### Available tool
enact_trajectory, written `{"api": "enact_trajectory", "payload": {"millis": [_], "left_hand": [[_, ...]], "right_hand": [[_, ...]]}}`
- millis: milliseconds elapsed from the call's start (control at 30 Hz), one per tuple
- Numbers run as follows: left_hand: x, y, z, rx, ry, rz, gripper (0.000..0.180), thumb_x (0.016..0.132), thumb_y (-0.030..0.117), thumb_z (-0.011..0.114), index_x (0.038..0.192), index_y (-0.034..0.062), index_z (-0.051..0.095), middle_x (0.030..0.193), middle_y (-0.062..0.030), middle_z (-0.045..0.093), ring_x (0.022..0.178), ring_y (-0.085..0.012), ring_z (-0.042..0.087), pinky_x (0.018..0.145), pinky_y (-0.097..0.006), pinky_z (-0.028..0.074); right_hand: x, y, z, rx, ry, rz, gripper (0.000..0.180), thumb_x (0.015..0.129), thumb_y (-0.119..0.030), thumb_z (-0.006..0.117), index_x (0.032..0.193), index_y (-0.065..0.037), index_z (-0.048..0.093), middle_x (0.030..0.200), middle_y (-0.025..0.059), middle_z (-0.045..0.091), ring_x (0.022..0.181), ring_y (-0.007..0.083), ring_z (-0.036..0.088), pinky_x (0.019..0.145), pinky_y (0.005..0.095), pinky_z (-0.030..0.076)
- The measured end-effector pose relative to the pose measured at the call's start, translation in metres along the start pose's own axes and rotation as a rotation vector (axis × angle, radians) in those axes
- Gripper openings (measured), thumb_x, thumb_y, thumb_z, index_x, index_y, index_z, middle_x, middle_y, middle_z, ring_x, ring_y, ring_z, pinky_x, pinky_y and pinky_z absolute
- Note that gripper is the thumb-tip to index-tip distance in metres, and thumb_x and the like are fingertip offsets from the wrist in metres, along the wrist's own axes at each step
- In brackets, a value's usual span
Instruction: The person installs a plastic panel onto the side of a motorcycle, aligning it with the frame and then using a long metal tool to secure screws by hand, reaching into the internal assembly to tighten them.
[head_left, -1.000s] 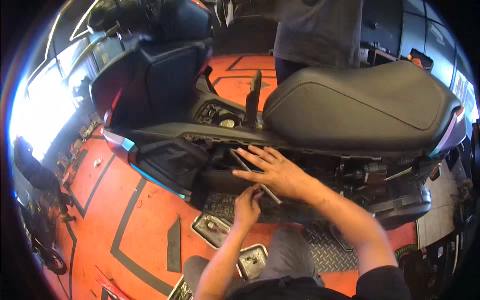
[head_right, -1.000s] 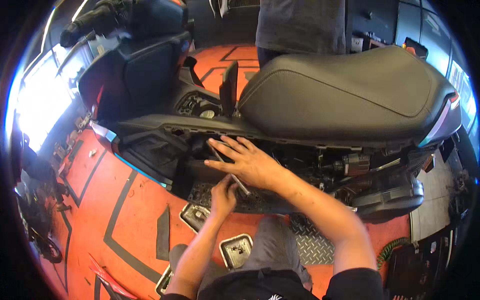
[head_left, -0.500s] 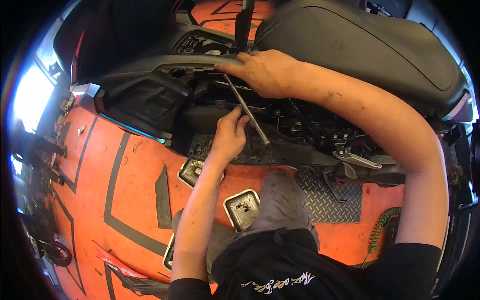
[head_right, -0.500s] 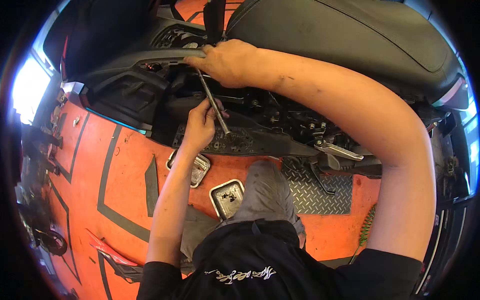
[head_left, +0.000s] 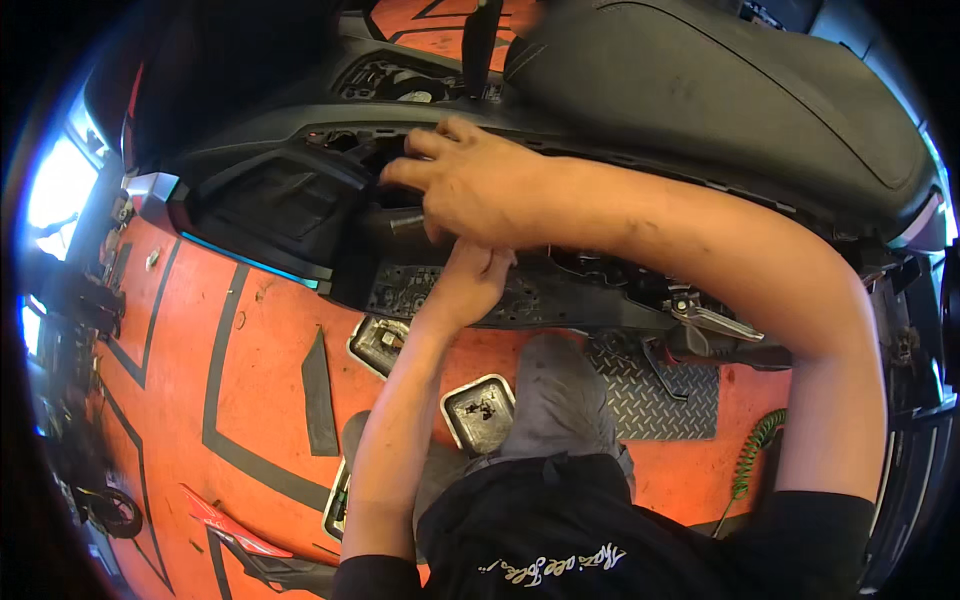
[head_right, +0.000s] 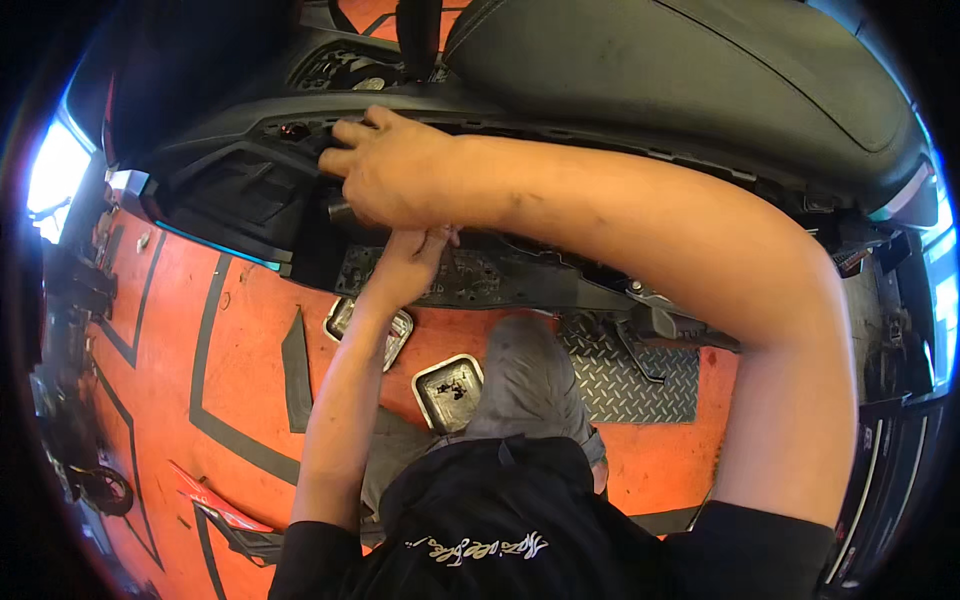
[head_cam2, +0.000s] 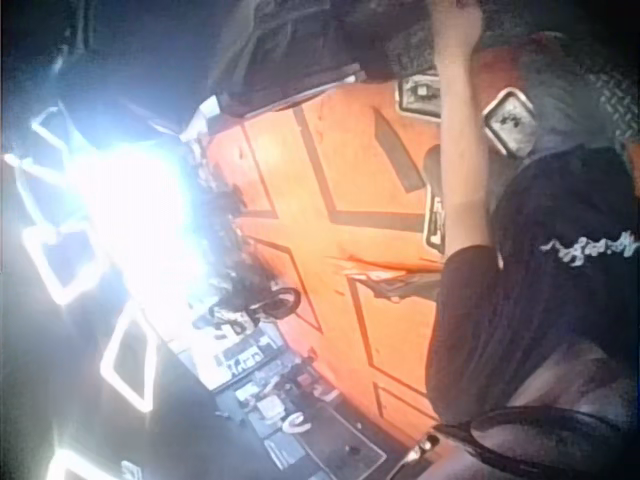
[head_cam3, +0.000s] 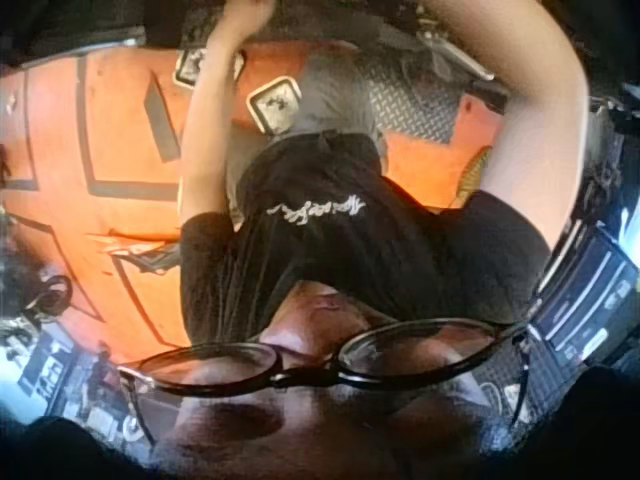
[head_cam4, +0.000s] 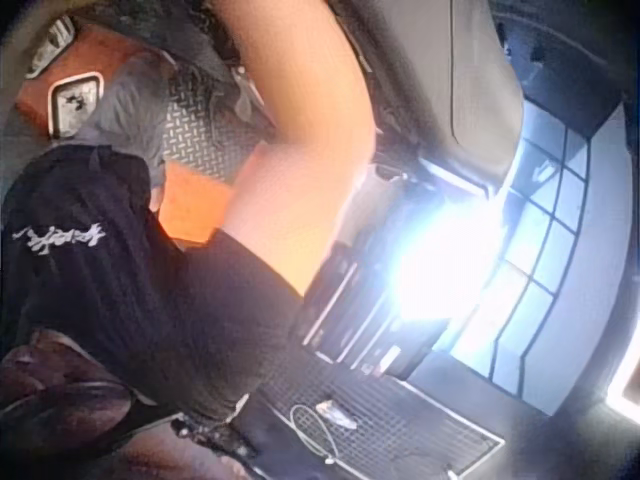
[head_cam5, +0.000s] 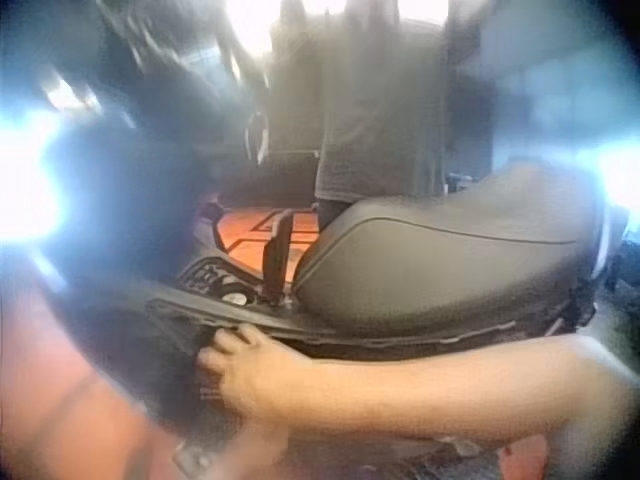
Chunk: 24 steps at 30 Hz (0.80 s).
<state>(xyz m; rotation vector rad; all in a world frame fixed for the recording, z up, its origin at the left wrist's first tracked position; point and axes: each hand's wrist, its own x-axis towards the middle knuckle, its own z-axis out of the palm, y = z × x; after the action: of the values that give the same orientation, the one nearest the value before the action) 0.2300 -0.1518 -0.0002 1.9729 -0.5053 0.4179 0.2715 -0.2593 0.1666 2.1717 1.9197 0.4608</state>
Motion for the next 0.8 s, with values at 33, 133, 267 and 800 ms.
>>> {"api": "enact_trajectory", "payload": {"millis": [33,133,267,800], "left_hand": [[0.006,0.022,0.001,-0.174,-0.010,-0.225,0.024,0.102,0.022,0.053,0.098,-0.0016,0.056,0.080,-0.0121,0.062,0.076,-0.0238,0.060,0.080,-0.038,0.051],[0.004,0.015,-0.001,-0.148,0.030,-0.265,0.028,0.102,0.021,0.052,0.087,-0.0023,0.057,0.069,-0.0099,0.057,0.065,-0.0169,0.053,0.063,-0.034,0.045],[0.014,0.037,0.011,-0.014,-0.033,-0.140,0.028,0.101,0.018,0.051,0.085,-0.0026,0.057,0.067,-0.0084,0.057,0.063,-0.0149,0.052,0.060,-0.034,0.045],[0.015,-0.001,-0.002,0.124,0.002,-0.150,0.026,0.100,0.018,0.050,0.111,-0.0033,0.061,0.083,-0.0149,0.066,0.080,-0.0270,0.065,0.079,-0.037,0.051]], "right_hand": [[-0.001,0.016,0.007,0.011,-0.008,0.092,0.018,0.077,-0.016,0.067,0.088,-0.022,0.080,0.138,0.0050,0.053,0.126,0.0280,0.044,0.103,0.0412,0.039],[-0.025,0.043,0.013,0.068,-0.074,0.287,0.023,0.079,-0.012,0.064,0.094,-0.020,0.080,0.135,0.0058,0.055,0.126,0.0281,0.045,0.101,0.0418,0.040],[-0.086,0.021,0.013,-0.131,0.181,0.262,0.018,0.082,-0.015,0.065,0.091,-0.009,0.078,0.117,0.0050,0.062,0.120,0.0283,0.049,0.095,0.0399,0.041],[-0.026,-0.049,0.006,0.390,0.086,0.167,0.061,0.076,-0.020,0.070,0.127,0.009,0.052,0.074,0.0203,0.068,0.070,0.0347,0.071,0.060,0.0433,0.056]]}}
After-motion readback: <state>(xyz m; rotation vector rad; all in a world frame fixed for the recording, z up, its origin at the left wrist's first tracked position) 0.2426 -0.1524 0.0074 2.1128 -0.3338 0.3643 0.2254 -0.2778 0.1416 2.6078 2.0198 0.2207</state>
